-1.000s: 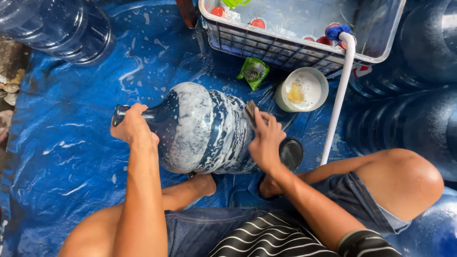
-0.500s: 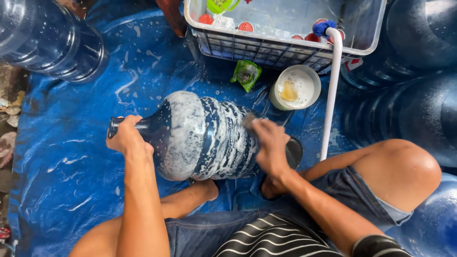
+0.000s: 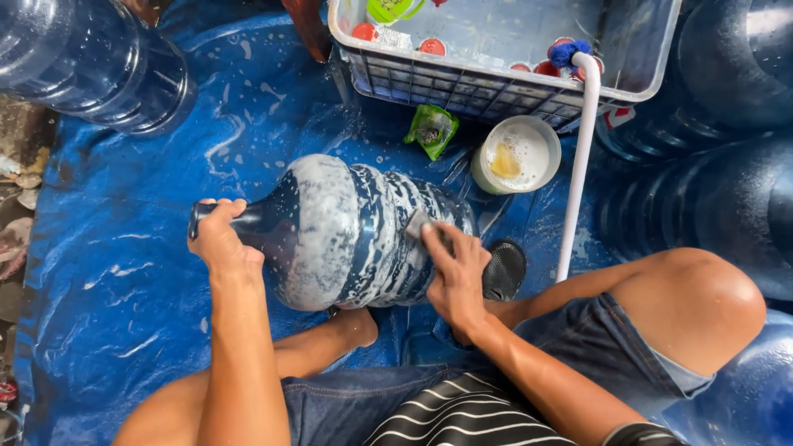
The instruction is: The person is manually scrubbing the exterior of a large plastic water jug using a small abrasive pad and soapy water, rotating the jug to reach all sides.
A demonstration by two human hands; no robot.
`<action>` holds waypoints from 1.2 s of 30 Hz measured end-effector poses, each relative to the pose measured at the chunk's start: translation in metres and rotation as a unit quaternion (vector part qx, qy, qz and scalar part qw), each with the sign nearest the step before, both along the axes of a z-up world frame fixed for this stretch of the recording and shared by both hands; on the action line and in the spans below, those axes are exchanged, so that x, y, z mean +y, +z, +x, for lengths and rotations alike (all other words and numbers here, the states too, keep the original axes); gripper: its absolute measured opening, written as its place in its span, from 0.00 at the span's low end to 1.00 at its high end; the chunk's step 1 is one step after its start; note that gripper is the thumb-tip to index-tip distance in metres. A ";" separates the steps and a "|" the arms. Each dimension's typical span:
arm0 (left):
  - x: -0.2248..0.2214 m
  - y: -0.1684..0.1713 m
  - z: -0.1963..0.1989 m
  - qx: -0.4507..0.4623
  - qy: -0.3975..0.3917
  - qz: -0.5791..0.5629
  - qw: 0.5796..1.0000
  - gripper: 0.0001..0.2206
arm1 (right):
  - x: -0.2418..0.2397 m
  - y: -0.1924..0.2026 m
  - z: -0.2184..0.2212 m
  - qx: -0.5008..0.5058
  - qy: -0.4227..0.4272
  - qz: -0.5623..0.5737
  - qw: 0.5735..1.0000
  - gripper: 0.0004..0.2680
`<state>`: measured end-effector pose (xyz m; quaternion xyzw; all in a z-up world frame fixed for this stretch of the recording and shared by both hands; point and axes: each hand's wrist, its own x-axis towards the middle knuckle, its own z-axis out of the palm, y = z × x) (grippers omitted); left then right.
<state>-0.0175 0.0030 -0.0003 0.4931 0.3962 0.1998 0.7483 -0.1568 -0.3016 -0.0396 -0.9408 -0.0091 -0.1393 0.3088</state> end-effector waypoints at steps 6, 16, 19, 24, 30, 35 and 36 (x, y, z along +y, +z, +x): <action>-0.010 0.002 0.000 -0.143 -0.139 -0.016 0.980 0.21 | -0.019 -0.020 0.059 0.140 -0.130 0.086 0.978 0.19; -0.032 0.015 0.009 0.104 0.081 0.101 0.986 0.32 | 0.028 0.006 -0.026 0.097 -0.129 0.124 0.979 0.21; -0.045 0.035 0.009 0.114 0.074 0.081 0.987 0.35 | -0.002 -0.028 0.036 0.150 -0.144 0.030 0.978 0.16; -0.060 0.049 0.012 0.127 0.048 0.090 0.987 0.37 | -0.036 -0.113 0.102 0.226 -0.141 0.092 0.959 0.17; -0.028 0.016 0.004 0.119 0.103 0.081 0.984 0.37 | 0.022 0.013 -0.028 0.098 -0.105 0.046 0.989 0.15; -0.039 0.032 0.004 0.123 0.098 0.071 0.985 0.33 | 0.012 -0.011 0.025 0.062 -0.138 0.002 0.988 0.13; -0.043 0.033 0.003 0.123 0.082 0.068 0.987 0.30 | 0.002 -0.014 0.047 0.053 -0.139 -0.051 0.988 0.12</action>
